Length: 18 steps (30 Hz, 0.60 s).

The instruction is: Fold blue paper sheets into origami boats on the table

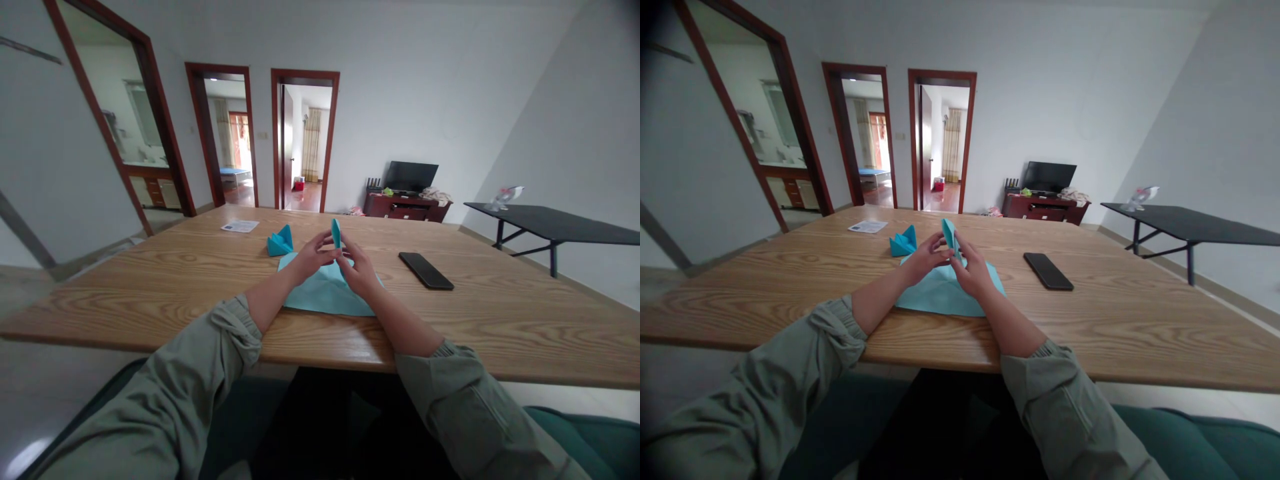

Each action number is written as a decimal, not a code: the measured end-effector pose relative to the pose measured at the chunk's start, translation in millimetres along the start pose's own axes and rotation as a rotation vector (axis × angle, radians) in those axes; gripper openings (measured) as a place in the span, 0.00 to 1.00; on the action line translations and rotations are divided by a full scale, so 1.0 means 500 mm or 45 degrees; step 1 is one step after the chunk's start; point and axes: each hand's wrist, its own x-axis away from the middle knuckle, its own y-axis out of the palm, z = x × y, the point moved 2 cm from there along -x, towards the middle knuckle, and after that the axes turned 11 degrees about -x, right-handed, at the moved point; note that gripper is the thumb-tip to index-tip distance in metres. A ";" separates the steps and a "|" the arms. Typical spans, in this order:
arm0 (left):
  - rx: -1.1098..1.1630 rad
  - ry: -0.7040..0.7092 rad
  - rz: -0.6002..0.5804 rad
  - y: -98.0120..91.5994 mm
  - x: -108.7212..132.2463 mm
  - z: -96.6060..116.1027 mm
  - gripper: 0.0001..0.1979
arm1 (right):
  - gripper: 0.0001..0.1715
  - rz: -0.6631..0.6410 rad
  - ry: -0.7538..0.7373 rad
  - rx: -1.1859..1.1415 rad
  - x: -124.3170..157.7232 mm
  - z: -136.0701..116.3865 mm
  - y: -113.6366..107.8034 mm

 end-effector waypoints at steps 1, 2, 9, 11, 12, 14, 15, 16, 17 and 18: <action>-0.002 0.017 0.000 -0.002 -0.002 -0.002 0.32 | 0.28 0.024 0.012 -0.030 0.000 -0.003 -0.001; -0.025 0.029 0.005 -0.004 -0.003 -0.003 0.32 | 0.25 0.067 0.031 -0.045 0.000 -0.005 -0.003; -0.146 -0.025 0.043 -0.003 -0.004 0.008 0.24 | 0.17 0.167 0.090 -0.049 -0.003 -0.004 -0.006; -0.113 -0.033 0.009 0.002 -0.002 0.011 0.26 | 0.21 0.139 0.118 -0.049 -0.001 0.000 -0.003; -0.111 -0.029 -0.007 0.005 -0.001 0.012 0.27 | 0.23 0.124 0.128 -0.031 0.000 0.002 -0.003; -0.155 -0.009 -0.062 0.008 -0.001 0.013 0.25 | 0.24 0.102 0.132 0.043 0.003 0.001 -0.003; -0.196 0.005 -0.098 0.009 -0.001 0.014 0.24 | 0.24 0.101 0.133 0.097 0.004 0.000 -0.005; -0.243 0.019 -0.128 0.009 -0.001 0.014 0.22 | 0.23 0.107 0.138 0.156 0.005 -0.002 -0.007; -0.289 0.031 -0.150 0.009 -0.001 0.015 0.20 | 0.23 0.115 0.145 0.212 0.005 -0.005 -0.009; -0.330 0.041 -0.158 0.008 -0.001 0.016 0.19 | 0.23 0.128 0.153 0.259 0.005 -0.008 -0.012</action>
